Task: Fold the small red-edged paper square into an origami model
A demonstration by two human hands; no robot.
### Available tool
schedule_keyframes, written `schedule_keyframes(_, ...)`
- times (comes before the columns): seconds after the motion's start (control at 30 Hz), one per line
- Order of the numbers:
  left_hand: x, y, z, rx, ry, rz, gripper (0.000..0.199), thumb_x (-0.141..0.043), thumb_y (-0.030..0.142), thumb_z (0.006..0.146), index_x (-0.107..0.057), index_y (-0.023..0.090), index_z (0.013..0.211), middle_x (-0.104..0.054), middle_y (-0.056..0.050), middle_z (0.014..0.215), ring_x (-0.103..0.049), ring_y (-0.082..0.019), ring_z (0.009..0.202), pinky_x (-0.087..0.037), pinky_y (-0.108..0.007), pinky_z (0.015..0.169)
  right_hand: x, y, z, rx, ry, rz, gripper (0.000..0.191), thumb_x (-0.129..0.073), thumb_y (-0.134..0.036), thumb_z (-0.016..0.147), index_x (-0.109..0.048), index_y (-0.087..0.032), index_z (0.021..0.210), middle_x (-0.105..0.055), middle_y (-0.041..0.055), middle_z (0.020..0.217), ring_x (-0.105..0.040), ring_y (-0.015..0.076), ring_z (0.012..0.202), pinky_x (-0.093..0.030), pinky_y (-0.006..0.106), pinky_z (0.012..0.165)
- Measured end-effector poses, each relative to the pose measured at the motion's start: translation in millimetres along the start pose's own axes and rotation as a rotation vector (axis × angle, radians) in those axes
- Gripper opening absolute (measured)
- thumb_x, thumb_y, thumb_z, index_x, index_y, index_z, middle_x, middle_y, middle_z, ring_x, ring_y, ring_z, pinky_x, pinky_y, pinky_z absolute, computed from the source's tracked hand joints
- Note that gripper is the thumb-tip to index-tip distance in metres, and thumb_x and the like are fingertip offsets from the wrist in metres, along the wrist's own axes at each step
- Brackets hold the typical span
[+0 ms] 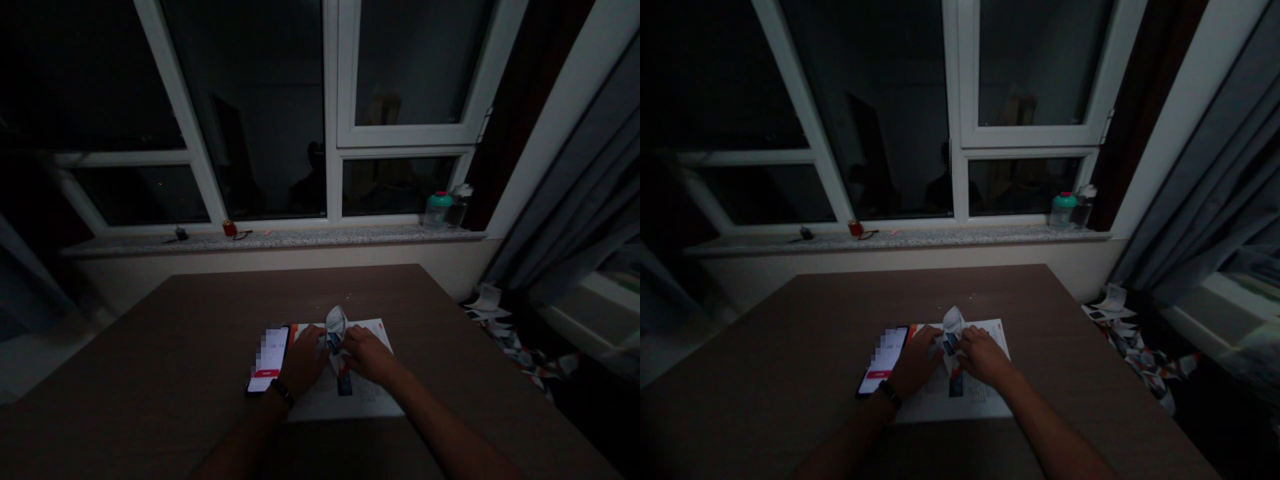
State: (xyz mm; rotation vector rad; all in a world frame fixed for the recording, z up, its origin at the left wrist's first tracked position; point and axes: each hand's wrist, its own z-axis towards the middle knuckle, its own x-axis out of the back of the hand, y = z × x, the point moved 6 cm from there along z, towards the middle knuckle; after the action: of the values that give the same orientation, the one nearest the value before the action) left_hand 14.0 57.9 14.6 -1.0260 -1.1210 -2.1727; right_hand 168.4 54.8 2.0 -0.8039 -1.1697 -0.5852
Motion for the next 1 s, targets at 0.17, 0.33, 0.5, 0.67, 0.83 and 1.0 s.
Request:
schedule_keyframes(0.17, -3.8, 4.5, -1.5, -0.071, -0.053, -0.009, 0.032, -0.058, 0.015, 0.088, -0.052, 0.022, 0.119, -0.057, -0.006, 0.119, -0.054, -0.02, 0.113, -0.045, -0.035, 0.098, 2.0, 0.6, -0.7, 0.01, 0.029, 0.033, 0.022, -0.061, -0.023, 0.089, -0.066, -0.021, 0.11, -0.057, 0.0061, 0.105, -0.049, 0.0232, 0.105, -0.036, 0.034, 0.089)
schedule_keyframes(0.33, -7.6, 7.9, -2.8, -0.113, -0.115, 0.0, 0.042, -0.061, 0.014, 0.087, -0.049, 0.022, 0.127, -0.053, -0.007, 0.128, -0.05, -0.02, 0.119, -0.043, -0.034, 0.102, -0.1, 4.2, -0.2, 0.001, 0.028, 0.062, 0.021, -0.062, -0.023, 0.088, -0.064, -0.02, 0.109, -0.059, 0.0062, 0.106, -0.049, 0.023, 0.107, -0.036, 0.035, 0.092)
schedule_keyframes(0.5, -9.9, 10.1, -2.9, -0.137, -0.171, 0.026, 0.045, -0.063, 0.015, 0.086, -0.049, 0.022, 0.129, -0.053, -0.008, 0.13, -0.049, -0.021, 0.122, -0.041, -0.038, 0.106, -1.1, 6.6, 0.3, -0.02, 0.028, 0.087, 0.024, -0.064, -0.022, 0.086, -0.063, -0.021, 0.11, -0.06, 0.0055, 0.107, -0.05, 0.0226, 0.107, -0.036, 0.035, 0.093)
schedule_keyframes(0.67, -8.9, 11.5, -3.9, -0.157, -0.187, 0.029, 0.048, -0.066, 0.019, 0.086, -0.049, 0.022, 0.131, -0.054, -0.008, 0.131, -0.049, -0.022, 0.121, -0.042, -0.038, 0.105, 0.2, 7.0, 0.0, -0.023, 0.027, 0.091, 0.026, -0.065, -0.023, 0.085, -0.062, -0.021, 0.111, -0.061, 0.006, 0.108, -0.051, 0.023, 0.109, -0.036, 0.035, 0.093)
schedule_keyframes(0.83, -10.7, 9.5, -6.0, -0.17, -0.197, -0.014, 0.048, -0.066, 0.02, 0.087, -0.048, 0.021, 0.131, -0.055, -0.008, 0.133, -0.049, -0.022, 0.122, -0.04, -0.038, 0.107, 1.4, 7.8, -0.4, -0.01, 0.057, 0.102, 0.026, -0.066, -0.021, 0.084, -0.062, -0.02, 0.11, -0.063, 0.006, 0.107, -0.052, 0.0224, 0.106, -0.037, 0.034, 0.091)
schedule_keyframes(1.0, -12.5, 4.8, -7.8, -0.153, -0.189, -0.013, 0.05, -0.067, 0.024, 0.088, -0.047, 0.021, 0.133, -0.054, -0.008, 0.136, -0.047, -0.024, 0.126, -0.039, -0.039, 0.108, 1.7, 9.8, -1.3, -0.011, 0.106, 0.148, 0.023, -0.063, -0.019, 0.084, -0.062, -0.02, 0.107, -0.064, 0.0054, 0.104, -0.053, 0.0222, 0.104, -0.038, 0.034, 0.091)
